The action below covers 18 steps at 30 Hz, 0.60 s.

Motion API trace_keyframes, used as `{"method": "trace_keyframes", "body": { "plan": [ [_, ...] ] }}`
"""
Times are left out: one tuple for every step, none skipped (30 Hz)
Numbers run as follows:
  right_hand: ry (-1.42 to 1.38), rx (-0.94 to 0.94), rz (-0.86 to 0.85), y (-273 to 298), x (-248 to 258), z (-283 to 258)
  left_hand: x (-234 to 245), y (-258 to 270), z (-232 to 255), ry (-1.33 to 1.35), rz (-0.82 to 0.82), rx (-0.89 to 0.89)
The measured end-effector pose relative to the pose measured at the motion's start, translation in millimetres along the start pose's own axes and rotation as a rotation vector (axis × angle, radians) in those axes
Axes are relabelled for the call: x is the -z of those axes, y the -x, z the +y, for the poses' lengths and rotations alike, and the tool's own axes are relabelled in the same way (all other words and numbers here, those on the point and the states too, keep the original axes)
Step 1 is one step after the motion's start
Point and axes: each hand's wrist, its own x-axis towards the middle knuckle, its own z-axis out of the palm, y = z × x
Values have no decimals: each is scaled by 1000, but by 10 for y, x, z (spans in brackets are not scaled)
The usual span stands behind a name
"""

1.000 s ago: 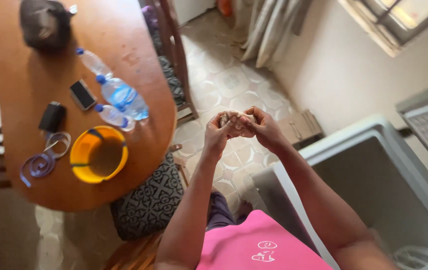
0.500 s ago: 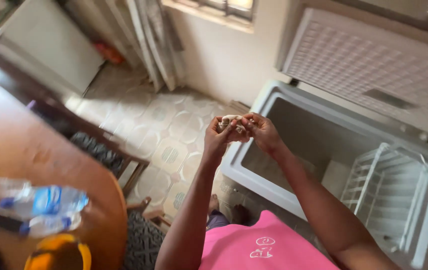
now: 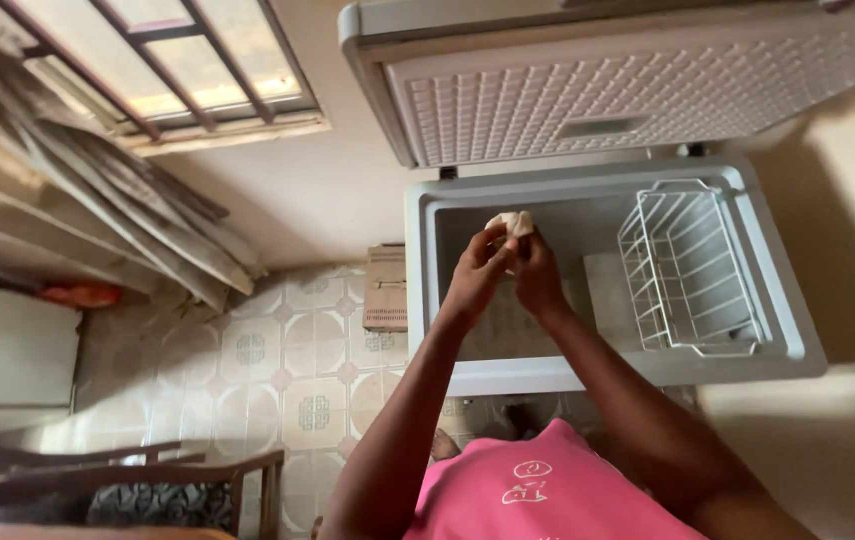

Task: Cleaning the interior lid and exterior surface of a chest freezer with a cloth.

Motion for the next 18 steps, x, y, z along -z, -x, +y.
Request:
{"method": "trace_keyframes", "body": {
  "plan": [
    [2,-2,21,-28,49,75,0,-29,-3,-3,-20,5],
    [-63,-69,63,-54,100,149,-1,-58,-4,-29,-80,-28],
    [-130,-134,103,-75,151,225,-3,-81,-7,-55,-138,-62],
    [-131,-135,123,-137,228,256,16,-115,-1,-57,-157,-57],
    [-8,-35,192,-186,312,293,33,-145,-5,-140,-139,-74],
    [118,63,261,-234,401,335,47,-180,-13,-224,-121,-93],
    [122,53,279,-287,480,309,64,-234,-37,-223,-139,-82],
    [168,80,387,-340,564,283,77,-292,-61,-291,-111,-113],
    [216,118,489,-451,655,243,85,-386,-67,-358,-76,-152],
    [221,116,499,-540,793,110,7,-395,105,-355,-88,-151],
    [231,213,517,-652,921,-28,-65,-413,291,-326,-102,-164],
    [241,310,533,-765,1055,-167,-141,-431,475,-297,-117,-177],
    [243,309,539,-847,1152,-372,-251,-432,716,-297,-123,-177],
    [129,368,567,-930,1253,-575,-363,-435,955,-463,-123,-235],
    [14,428,590,-1021,1353,-781,-478,-437,1197,-628,-118,-294],
    [15,428,591,-1136,1442,-691,-545,-495,1292,-627,-120,-294],
    [-30,475,674,-1299,1530,-620,-611,-576,1405,-734,-135,-480],
    [-76,522,756,-1467,1618,-551,-677,-659,1519,-839,-150,-666]
  ]
}}
